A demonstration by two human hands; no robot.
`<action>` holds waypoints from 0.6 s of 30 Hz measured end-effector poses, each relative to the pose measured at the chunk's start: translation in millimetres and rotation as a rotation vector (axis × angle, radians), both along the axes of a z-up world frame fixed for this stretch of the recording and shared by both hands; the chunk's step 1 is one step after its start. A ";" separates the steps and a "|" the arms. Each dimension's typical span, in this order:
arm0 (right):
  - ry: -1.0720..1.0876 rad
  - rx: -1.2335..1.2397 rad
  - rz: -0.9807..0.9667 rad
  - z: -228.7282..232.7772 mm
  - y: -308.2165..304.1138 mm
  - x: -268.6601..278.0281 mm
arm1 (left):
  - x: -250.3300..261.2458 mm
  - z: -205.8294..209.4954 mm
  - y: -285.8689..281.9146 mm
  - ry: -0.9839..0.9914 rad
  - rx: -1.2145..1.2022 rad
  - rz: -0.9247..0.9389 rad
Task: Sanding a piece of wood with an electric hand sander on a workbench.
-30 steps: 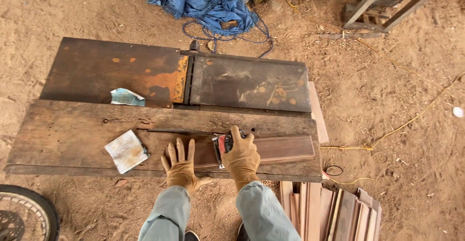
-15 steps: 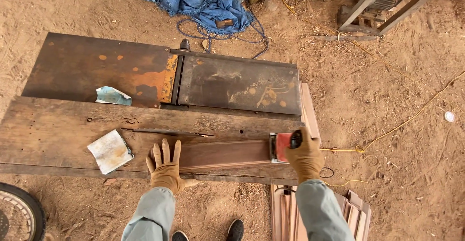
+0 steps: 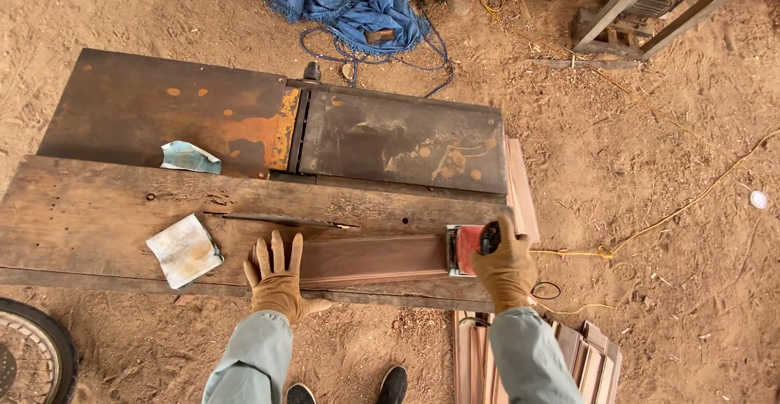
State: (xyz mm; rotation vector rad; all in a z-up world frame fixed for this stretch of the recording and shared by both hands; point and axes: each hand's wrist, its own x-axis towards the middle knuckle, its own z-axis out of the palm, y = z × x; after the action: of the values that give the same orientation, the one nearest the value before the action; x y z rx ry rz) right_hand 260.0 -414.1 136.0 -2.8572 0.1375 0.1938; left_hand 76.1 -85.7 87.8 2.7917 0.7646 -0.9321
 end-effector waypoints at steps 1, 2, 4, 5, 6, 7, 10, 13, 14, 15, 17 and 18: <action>0.007 0.011 0.019 -1.1 7.6 -3.6 | 0.0 0.8 -0.5 0.002 -0.001 0.000; 0.014 0.022 0.036 -2.4 15.5 -7.8 | -0.3 1.8 -0.6 0.004 -0.001 -0.002; 0.024 0.033 0.051 -0.3 34.8 -16.6 | -0.2 1.9 -0.3 0.000 -0.009 0.001; 0.034 0.042 0.065 0.9 45.4 -20.8 | -0.1 2.0 0.6 -0.004 -0.018 0.004; 0.034 0.044 0.068 7.5 58.8 -26.1 | 0.1 3.9 0.6 -0.005 -0.017 0.007; 0.076 0.049 0.076 14.0 72.3 -31.6 | 0.3 5.6 0.8 -0.005 -0.031 0.006; 0.151 0.070 0.107 21.5 109.8 -47.4 | -0.5 6.7 2.1 0.001 -0.043 0.000; 0.195 0.103 0.157 19.7 143.3 -62.8 | -2.4 5.3 3.3 -0.001 -0.047 -0.009; 0.204 0.122 0.183 19.1 153.5 -66.3 | -0.7 5.2 3.6 -0.011 -0.050 -0.015; 0.200 0.123 0.176 18.7 165.1 -71.5 | -2.4 5.0 5.0 -0.014 -0.049 -0.022; 0.206 0.120 0.238 17.9 182.4 -79.2 | -2.1 3.1 2.0 -0.018 -0.061 -0.017; 0.201 0.116 0.225 20.3 185.6 -83.1 | -3.3 -0.9 2.6 -0.022 -0.066 -0.030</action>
State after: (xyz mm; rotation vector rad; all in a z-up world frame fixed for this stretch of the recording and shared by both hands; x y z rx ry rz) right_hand 176.9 -228.5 156.3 -2.7268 -0.1528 0.5175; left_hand 72.8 -83.0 86.9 2.7590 0.6787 -0.9123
